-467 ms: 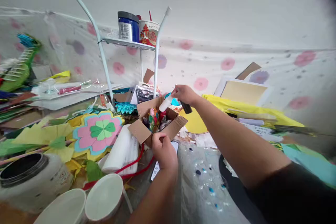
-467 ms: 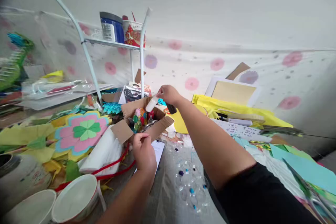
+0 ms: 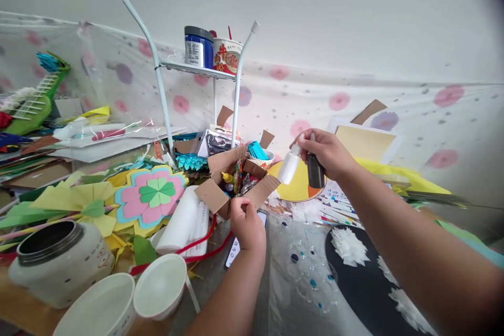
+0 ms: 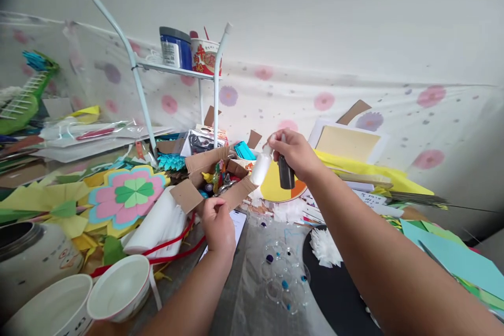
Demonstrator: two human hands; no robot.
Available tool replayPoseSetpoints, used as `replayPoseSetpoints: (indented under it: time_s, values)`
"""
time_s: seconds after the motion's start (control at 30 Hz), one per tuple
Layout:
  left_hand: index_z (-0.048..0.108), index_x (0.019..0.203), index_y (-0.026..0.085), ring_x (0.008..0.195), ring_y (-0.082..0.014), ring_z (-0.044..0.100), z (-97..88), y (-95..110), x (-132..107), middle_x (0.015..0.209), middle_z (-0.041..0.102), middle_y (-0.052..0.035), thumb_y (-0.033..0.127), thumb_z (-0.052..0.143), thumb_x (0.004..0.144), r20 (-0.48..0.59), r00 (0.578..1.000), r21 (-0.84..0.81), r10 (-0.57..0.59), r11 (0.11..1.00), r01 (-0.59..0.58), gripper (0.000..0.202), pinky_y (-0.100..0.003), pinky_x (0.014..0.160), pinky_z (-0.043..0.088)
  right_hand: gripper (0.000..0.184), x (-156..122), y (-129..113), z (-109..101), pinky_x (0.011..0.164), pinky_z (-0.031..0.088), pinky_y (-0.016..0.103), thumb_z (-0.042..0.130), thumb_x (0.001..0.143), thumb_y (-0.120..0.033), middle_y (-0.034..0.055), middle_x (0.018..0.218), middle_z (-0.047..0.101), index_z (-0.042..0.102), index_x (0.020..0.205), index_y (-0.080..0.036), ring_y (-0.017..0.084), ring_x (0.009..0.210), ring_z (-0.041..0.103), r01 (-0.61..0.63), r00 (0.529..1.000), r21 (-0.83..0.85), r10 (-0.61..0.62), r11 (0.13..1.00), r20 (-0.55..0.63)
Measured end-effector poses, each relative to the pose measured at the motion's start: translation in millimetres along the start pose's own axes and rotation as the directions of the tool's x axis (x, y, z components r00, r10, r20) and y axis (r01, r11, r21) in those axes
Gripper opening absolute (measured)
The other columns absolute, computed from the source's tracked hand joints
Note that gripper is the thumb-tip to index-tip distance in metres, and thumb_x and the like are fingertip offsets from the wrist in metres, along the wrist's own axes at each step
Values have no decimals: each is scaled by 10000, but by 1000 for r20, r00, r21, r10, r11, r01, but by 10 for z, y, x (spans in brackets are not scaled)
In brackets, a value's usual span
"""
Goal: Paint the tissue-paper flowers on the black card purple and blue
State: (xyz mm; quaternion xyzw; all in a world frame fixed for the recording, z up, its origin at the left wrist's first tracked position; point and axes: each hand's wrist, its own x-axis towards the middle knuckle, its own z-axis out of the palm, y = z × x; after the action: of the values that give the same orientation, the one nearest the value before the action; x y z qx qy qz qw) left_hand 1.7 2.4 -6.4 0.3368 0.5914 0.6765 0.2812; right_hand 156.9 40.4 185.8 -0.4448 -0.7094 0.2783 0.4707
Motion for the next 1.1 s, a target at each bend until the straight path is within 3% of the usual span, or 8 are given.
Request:
replayPoseSetpoints:
  time_s: [0.23,0.33,0.4,0.47,0.57,0.67,0.83,1.1]
  values:
    - [597,1254,188,1054,-245,642,34,4,-130,1272,620,-110,354,615,931,30,999,43,40,998,-41,363,-466,874,556,94,-62,169,235,603,444,268,671,789,-242,-6,643,594,644,752,-161,129,617,533,-55,961,-439,166,897,220]
    - [598,1251,187,1050,-244,643,38,7,-161,1267,622,-110,354,615,931,43,998,51,47,997,-49,362,-465,872,557,192,75,202,498,787,549,347,660,893,-311,53,972,687,678,980,-141,193,875,646,-51,919,-558,258,828,299]
    - [599,1249,185,1047,-243,644,36,10,-165,1263,624,-109,354,615,931,43,998,50,48,997,-51,361,-464,870,558,320,158,186,645,881,565,420,609,944,-369,81,1217,637,620,1190,-165,225,1040,645,-46,886,-577,300,815,354]
    - [601,1246,185,1043,-242,645,34,10,-157,1258,626,-108,355,615,931,37,998,44,47,998,-49,358,-462,868,558,351,210,149,734,880,570,429,603,949,-384,82,1246,623,597,1228,-170,224,1055,645,-46,865,-562,314,826,392]
    - [602,1242,184,1037,-240,647,32,0,-130,1253,629,-107,354,615,931,24,999,31,41,999,-42,355,-459,864,560,203,219,93,743,734,550,316,592,944,-298,37,937,673,659,1037,-131,157,809,644,-49,869,-491,280,870,409]
    - [600,1246,183,1045,-243,645,28,-20,-96,1258,627,-108,355,616,930,3,1000,23,29,999,-29,360,-465,870,557,143,155,59,643,608,456,252,553,915,-220,-15,688,589,667,908,-133,106,611,533,-47,891,-386,213,921,401]
    - [596,1252,181,1051,-247,644,20,-58,-40,1262,624,-109,355,619,928,-15,1000,17,13,1000,-12,369,-469,873,556,147,-112,-16,378,594,420,254,565,877,-264,-10,697,568,654,913,-154,112,618,502,-49,926,-227,129,973,354]
    - [598,1246,175,1034,-243,649,5,-62,28,1243,631,-107,358,621,927,-43,999,-62,-25,998,23,368,-463,859,560,203,-904,97,41,592,424,255,631,845,-389,5,750,591,614,858,-187,115,637,511,-60,986,57,50,997,158]
